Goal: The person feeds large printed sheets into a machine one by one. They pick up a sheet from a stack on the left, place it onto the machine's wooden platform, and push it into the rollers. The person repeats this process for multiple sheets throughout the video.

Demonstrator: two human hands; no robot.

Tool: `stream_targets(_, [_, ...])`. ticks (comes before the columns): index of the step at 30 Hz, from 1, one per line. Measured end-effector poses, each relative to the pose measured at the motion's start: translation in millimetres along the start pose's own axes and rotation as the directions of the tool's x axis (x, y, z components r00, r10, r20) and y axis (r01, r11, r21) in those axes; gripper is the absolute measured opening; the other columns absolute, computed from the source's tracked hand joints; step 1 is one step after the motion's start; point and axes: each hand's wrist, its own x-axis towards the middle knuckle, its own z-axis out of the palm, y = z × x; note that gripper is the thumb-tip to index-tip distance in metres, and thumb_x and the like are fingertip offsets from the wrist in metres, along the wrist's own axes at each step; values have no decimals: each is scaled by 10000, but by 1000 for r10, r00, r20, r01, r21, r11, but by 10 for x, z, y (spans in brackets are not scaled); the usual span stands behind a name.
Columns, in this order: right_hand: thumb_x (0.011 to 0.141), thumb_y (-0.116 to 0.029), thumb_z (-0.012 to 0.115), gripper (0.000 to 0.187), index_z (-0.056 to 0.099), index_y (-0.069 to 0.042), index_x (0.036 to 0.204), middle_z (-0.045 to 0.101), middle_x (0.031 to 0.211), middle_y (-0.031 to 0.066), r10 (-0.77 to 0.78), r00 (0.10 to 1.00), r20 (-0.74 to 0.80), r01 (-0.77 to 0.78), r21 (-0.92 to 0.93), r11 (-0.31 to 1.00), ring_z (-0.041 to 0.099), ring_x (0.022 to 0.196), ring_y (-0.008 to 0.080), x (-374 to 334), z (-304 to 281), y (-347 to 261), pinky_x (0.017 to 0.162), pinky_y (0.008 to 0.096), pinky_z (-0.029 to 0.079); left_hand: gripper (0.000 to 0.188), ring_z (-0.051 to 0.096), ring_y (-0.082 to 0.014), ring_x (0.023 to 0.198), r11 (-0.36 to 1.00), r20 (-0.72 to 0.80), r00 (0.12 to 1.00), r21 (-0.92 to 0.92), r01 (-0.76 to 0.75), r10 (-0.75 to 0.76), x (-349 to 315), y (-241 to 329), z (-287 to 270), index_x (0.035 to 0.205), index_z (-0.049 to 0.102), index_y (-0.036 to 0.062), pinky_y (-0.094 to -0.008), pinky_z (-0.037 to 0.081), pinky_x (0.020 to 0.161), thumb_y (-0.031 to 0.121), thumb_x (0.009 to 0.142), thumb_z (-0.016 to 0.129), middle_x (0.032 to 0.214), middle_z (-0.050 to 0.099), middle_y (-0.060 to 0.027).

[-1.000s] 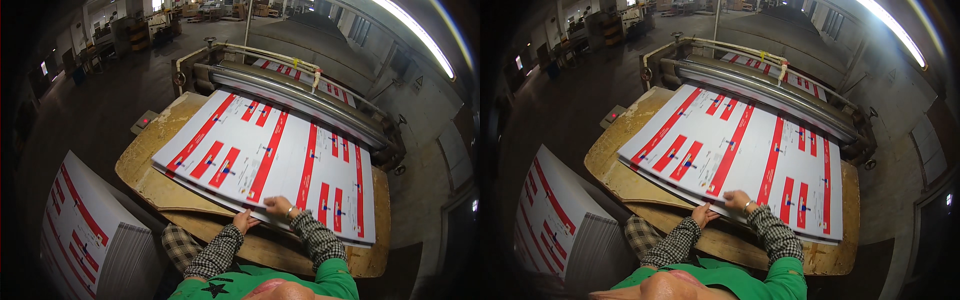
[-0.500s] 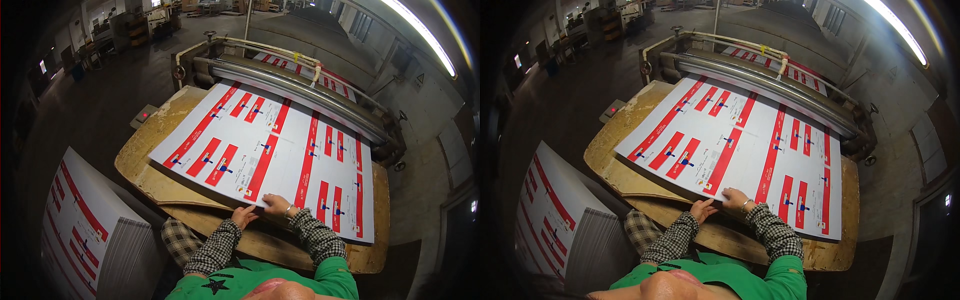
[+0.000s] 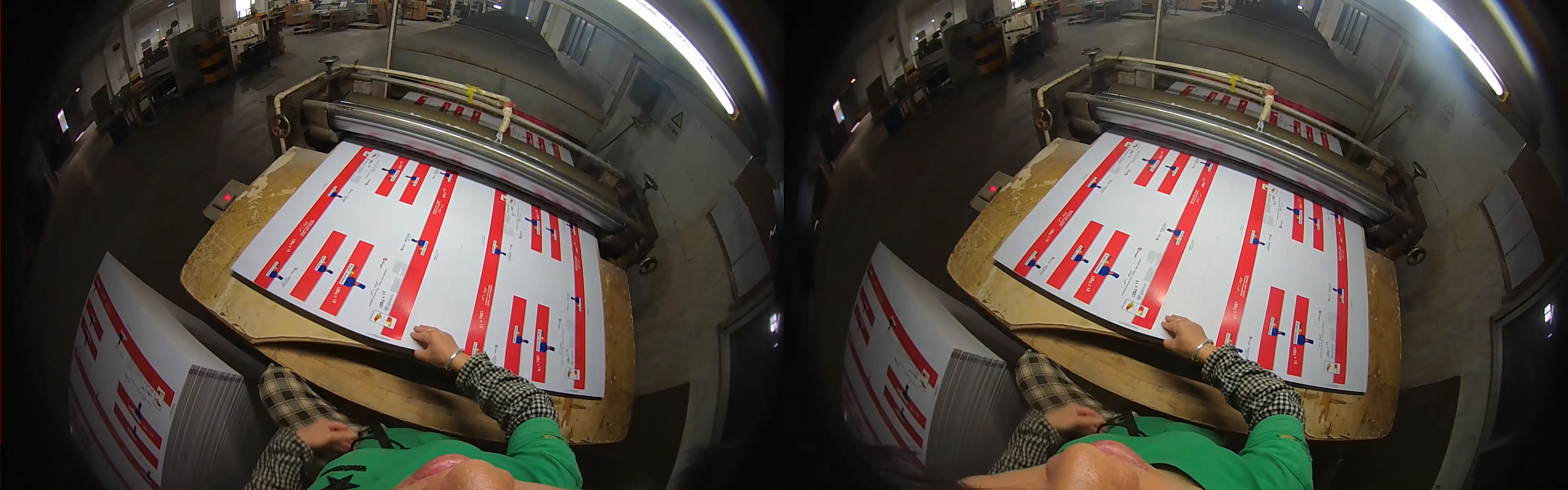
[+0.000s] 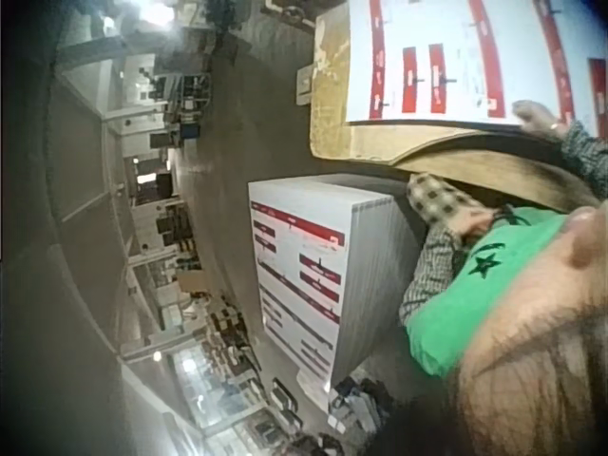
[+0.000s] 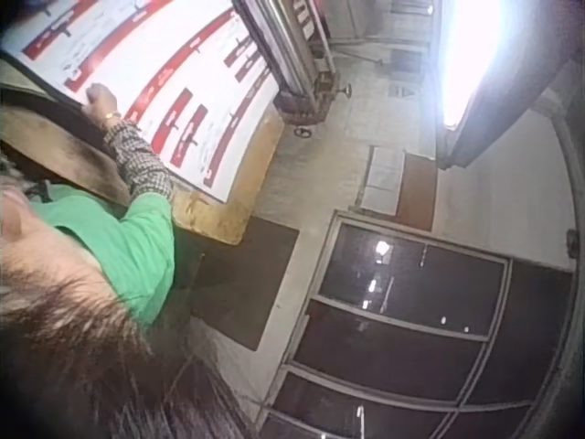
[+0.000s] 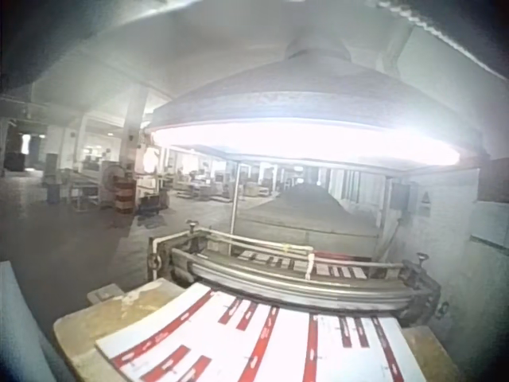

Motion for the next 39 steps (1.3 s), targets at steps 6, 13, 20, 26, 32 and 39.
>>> stream_targets(6, [672, -221, 649, 457, 582, -39, 1086, 575, 1111, 188, 41, 970, -241, -62, -80, 995, 527, 1035, 345, 437, 75, 634, 890, 370, 439, 374, 538, -73, 730, 995, -41, 994, 0, 101, -101, -131, -89, 253, 1071, 629, 49, -202, 432, 686, 363, 931, 481, 875, 628, 5])
stream_targets(13, [798, -329, 595, 297, 670, -56, 887, 654, 745, 168, 2, 849, 529, -57, 88, 994, 623, 699, 289, -354, -299, -188, 663, 351, 505, 392, 556, -156, 987, 952, -10, 970, 192, 240, -242, -700, -374, 227, 1155, 587, 36, -275, 415, 883, 317, 886, 542, 1056, 630, -90])
stream_targets(20, [907, -378, 457, 495, 512, 29, 1183, 584, 1125, 216, -130, 472, 872, -350, 320, 880, 567, 1032, 292, -2260, 292, -222, 888, 373, 438, 393, 569, -218, 972, 948, 53, 996, 312, 57, -77, -480, -571, 388, 1165, 562, 8, -325, 452, 842, 298, 901, 534, 1104, 605, -140])
stream_targets(26, [901, -343, 486, 504, 413, -27, 1287, 527, 1206, 222, -10, 616, 788, -415, 335, 846, 535, 1081, 311, -2536, 14, -607, 912, 376, 422, 401, 565, -273, 999, 963, -177, 978, 226, 147, -108, -287, -644, 574, 1208, 514, 28, -355, 449, 866, 301, 915, 484, 1137, 575, -172])
stream_targets(32, [922, -225, 476, 410, 452, -68, 1300, 456, 1314, 161, -293, 810, 508, -76, 587, 806, 429, 1209, 268, -2318, 233, -729, 993, 381, 355, 375, 585, -148, 844, 975, -104, 987, 196, -101, 123, -359, -285, 675, 1129, 562, 47, -297, 460, 771, 296, 851, 604, 899, 637, -70])
stream_targets(39, [912, -202, 497, 385, 488, -48, 1266, 483, 1292, 142, -194, 840, 507, -200, 621, 758, 461, 1168, 253, -2263, 83, -968, 987, 369, 360, 431, 554, -128, 894, 988, -35, 996, 137, -76, 82, -390, -275, 653, 1113, 571, 26, -279, 445, 828, 314, 806, 667, 988, 618, -57])
